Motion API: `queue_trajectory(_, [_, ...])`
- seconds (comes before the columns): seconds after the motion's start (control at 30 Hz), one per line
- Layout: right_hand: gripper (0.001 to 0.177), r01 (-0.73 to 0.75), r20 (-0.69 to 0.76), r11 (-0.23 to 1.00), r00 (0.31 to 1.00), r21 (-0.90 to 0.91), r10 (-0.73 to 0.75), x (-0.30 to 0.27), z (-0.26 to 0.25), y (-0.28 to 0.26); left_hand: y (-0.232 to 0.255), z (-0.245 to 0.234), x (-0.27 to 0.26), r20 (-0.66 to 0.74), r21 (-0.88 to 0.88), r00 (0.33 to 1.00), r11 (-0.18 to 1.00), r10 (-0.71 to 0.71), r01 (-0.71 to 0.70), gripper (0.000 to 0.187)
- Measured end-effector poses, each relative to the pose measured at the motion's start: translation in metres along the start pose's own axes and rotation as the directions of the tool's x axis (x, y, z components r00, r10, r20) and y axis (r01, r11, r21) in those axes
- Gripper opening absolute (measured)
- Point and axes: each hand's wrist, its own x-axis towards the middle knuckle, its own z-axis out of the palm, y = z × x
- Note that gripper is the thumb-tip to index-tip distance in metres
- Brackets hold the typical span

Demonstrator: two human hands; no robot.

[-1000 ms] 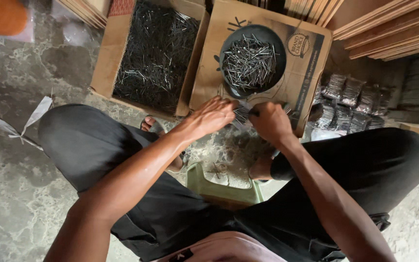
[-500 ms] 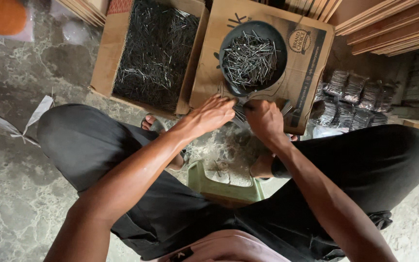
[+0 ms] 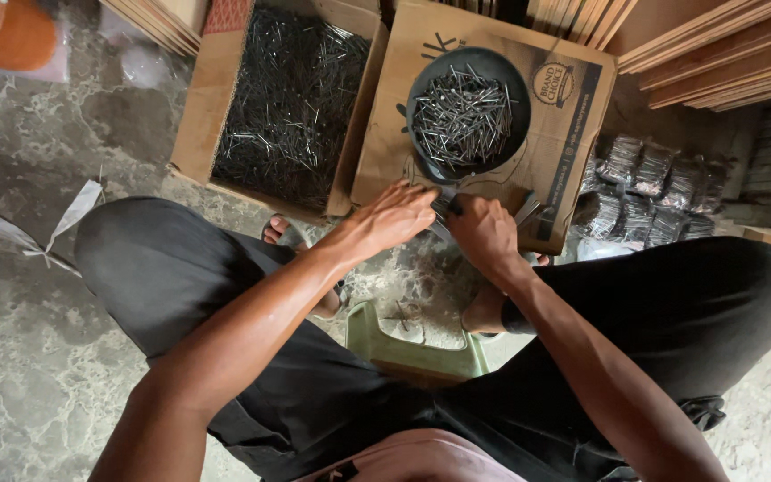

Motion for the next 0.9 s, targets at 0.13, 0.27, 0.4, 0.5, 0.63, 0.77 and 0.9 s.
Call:
queue_trajectory(0.13, [0.021, 0.002, -0.003, 0.998, 1.0, -0.057, -0.002, -0.004, -0.006, -0.008, -0.011, 0.009, 0.0, 0.026, -0.014, 1.0, 1.0, 0.003, -0.003, 0.022])
queue_trajectory(0.27, [0.017, 0.005, -0.008, 1.0, 1.0, -0.006, -0.005, -0.001, -0.004, -0.006, -0.011, 0.014, 0.001, 0.029, -0.092, 0.997, 0.993, -0.071, 0.074, 0.024])
queue_trajectory(0.4, [0.019, -0.015, -0.03, 1.0, 0.999, 0.019, 0.016, -0.007, -0.015, -0.014, -0.021, 0.033, -0.006, 0.061, -0.2, 0.991, 0.971, -0.123, 0.133, 0.03])
queue_trajectory(0.5, [0.021, -0.026, -0.055, 1.0, 0.998, 0.007, 0.027, 0.001, 0.001, -0.005, -0.031, 0.055, -0.01, 0.084, -0.127, 0.983, 0.977, -0.16, 0.17, 0.041])
queue_trajectory(0.63, [0.027, 0.013, -0.093, 1.0, 0.996, -0.013, -0.015, 0.0, 0.003, 0.001, -0.024, 0.048, -0.009, 0.134, -0.118, 0.97, 0.969, -0.201, 0.217, 0.045])
queue_trajectory(0.77, [0.03, 0.025, -0.22, 0.993, 0.974, -0.115, -0.05, -0.008, -0.004, -0.013, -0.019, 0.033, -0.006, 0.134, -0.13, 0.978, 0.976, -0.159, 0.177, 0.03])
queue_trajectory(0.9, [0.032, 0.119, -0.59, 0.8, 0.614, -0.588, -0.525, -0.006, 0.037, 0.01, -0.025, 0.044, -0.007, 0.206, -0.103, 0.955, 0.966, -0.213, 0.238, 0.043])
